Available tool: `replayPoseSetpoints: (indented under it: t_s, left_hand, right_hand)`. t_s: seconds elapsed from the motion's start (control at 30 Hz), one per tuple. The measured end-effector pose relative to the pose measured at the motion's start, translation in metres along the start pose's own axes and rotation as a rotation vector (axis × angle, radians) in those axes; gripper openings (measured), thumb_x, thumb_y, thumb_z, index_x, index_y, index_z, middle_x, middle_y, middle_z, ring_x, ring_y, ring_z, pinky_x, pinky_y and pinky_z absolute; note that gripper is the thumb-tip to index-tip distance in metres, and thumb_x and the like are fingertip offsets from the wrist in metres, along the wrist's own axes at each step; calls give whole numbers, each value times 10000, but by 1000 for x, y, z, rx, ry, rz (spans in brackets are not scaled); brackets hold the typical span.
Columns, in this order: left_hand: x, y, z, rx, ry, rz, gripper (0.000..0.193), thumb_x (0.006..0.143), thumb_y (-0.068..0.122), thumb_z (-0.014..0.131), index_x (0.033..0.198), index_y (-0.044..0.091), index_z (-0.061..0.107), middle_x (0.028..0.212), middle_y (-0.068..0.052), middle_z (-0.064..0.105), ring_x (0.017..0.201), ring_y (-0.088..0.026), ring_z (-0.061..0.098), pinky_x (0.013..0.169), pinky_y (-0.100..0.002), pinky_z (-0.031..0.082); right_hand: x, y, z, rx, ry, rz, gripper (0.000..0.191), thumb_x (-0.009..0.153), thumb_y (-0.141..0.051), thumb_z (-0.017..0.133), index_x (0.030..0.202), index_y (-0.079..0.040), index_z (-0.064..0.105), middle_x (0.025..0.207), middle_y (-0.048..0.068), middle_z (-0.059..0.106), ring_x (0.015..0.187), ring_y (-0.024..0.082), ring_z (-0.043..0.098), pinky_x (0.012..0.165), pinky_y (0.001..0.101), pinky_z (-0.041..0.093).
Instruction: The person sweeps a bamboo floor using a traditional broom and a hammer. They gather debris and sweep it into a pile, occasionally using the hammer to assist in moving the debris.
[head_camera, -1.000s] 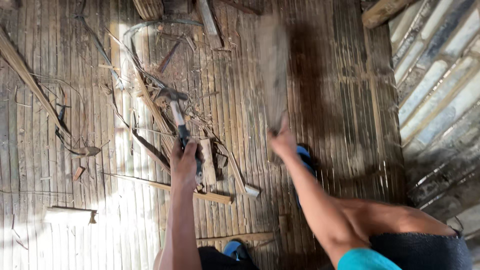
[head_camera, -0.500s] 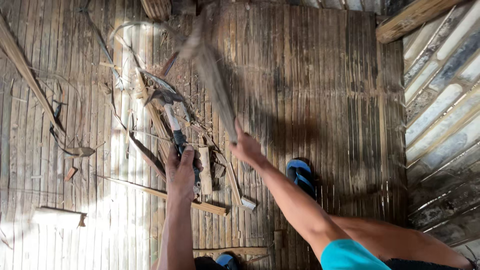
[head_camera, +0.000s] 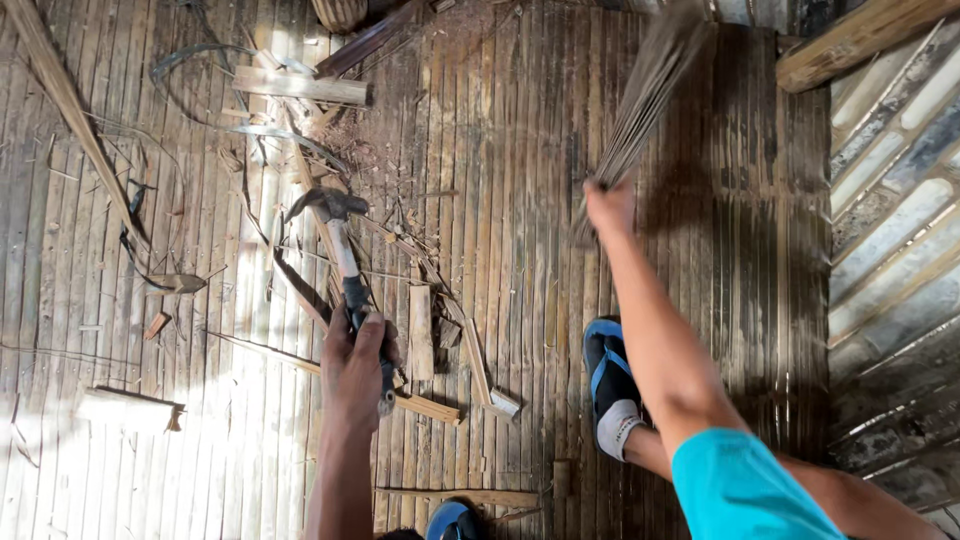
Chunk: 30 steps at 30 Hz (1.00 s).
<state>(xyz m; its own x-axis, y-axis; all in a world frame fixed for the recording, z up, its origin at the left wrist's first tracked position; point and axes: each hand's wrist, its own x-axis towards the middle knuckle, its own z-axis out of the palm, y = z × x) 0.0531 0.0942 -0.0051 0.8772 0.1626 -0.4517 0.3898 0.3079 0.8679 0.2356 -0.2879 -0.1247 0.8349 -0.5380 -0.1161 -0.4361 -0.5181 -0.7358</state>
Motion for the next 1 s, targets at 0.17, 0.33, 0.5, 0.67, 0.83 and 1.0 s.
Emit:
replayPoseSetpoints:
  t_s: [0.17,0.33,0.5,0.67,0.83,1.0]
  left_hand:
    - [-7,0,1,35,27,42,67,1023,144,560,1059,87,558,700,-2,554,583,-90,530,531,-262,456]
    - [6,-4,19,47,-4,5,83,1021,145,569,1068,78,558,713,-4,571,586,-100,557,522,-271,487]
    - [2,-1,23,83,-3,-20,138,1002,163,550,1123,100,575,732,-9,605,574,-90,552,493,-260,479]
    - [-13,4,22,142,3,12,147,1044,176,558,1086,37,580,745,-24,603,594,-95,550,504,-257,475]
    - [-14,14,29,165,10,33,193,1018,179,556,1164,56,587,724,-25,599,580,-96,555,492,-265,483]
    - [-14,20,33,206,33,16,227,1017,181,547,1180,29,585,712,-30,598,573,-94,553,484,-267,449]
  right_hand:
    - [20,-61,51,-203,-390,167,772,938,-216,718,1547,-149,248,1461,197,523,944,241,664,749,356,542]
    - [-75,-108,51,-267,-781,88,1013,898,-113,685,1639,-306,21,1604,196,357,598,107,555,469,248,486]
    - [-95,-102,5,-369,-664,33,975,939,-224,680,1645,-308,14,1621,195,337,552,90,553,438,228,440]
    - [4,-133,38,-476,-629,-84,1002,913,-203,734,1647,-289,56,1665,153,277,839,165,486,632,294,364]
    - [23,-136,23,-579,-777,-297,986,925,-224,774,1626,-232,80,1698,124,178,1489,318,299,1179,504,264]
    - [35,-134,-29,-748,-630,-297,1045,879,-291,818,1660,-347,126,1617,147,370,1415,322,478,1180,455,370]
